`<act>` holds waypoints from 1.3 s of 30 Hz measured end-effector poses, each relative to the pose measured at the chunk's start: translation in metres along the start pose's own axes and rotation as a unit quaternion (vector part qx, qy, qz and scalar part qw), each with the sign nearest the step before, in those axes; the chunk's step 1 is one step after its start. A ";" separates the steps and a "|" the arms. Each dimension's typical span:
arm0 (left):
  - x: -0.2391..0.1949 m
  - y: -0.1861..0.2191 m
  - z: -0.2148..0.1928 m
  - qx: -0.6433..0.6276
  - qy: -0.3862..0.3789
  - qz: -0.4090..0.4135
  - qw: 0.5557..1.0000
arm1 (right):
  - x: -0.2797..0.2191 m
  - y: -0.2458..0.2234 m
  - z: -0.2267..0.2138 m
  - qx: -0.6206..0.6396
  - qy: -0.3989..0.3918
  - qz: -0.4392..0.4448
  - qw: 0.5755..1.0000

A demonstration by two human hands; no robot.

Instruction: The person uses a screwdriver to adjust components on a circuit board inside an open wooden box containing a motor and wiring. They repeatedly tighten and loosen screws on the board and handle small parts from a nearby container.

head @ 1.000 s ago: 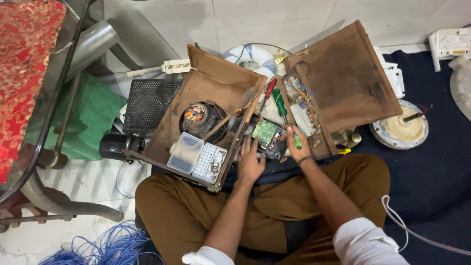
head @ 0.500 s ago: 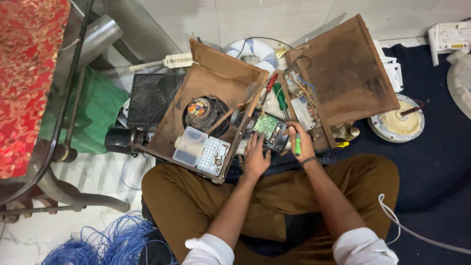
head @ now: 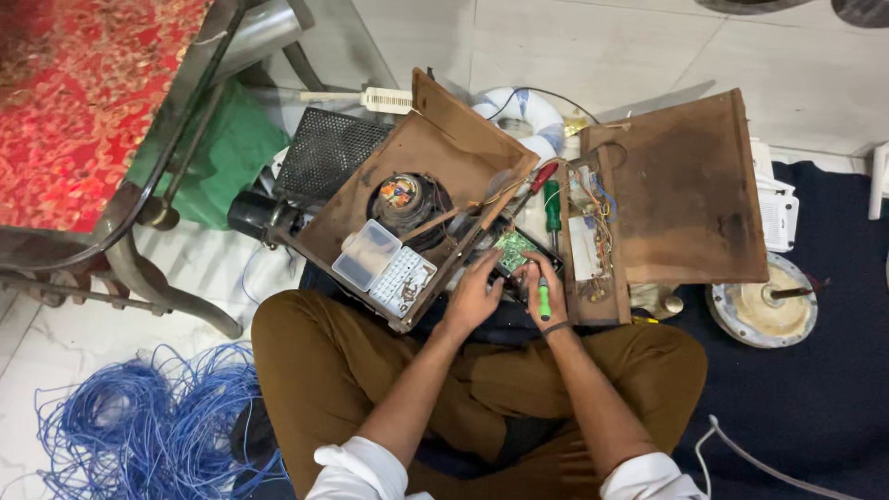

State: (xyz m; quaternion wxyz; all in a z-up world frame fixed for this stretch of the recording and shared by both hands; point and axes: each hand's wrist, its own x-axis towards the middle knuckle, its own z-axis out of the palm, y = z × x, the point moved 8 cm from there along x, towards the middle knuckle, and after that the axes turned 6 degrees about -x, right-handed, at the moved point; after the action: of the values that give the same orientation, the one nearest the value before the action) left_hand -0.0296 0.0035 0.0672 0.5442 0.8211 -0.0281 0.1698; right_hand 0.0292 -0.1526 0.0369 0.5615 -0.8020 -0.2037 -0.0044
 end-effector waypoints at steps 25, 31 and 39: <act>0.017 0.059 -0.110 -0.082 -0.101 -0.046 0.990 | -0.002 -0.106 0.044 -0.006 -0.021 0.046 0.999; 0.021 0.050 -0.137 0.238 -0.134 0.099 0.957 | 0.012 -0.130 0.078 -0.006 -0.064 0.029 0.998; 0.024 0.009 -0.140 0.327 -0.171 0.036 0.929 | 0.018 -0.118 0.107 -0.015 -0.140 0.116 0.983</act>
State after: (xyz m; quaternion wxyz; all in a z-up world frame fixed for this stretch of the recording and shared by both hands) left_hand -0.0441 0.1299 0.1314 0.2264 0.9685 -0.0930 0.0462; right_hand -0.0175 -0.0166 0.1079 0.5117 -0.8216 -0.1851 0.1699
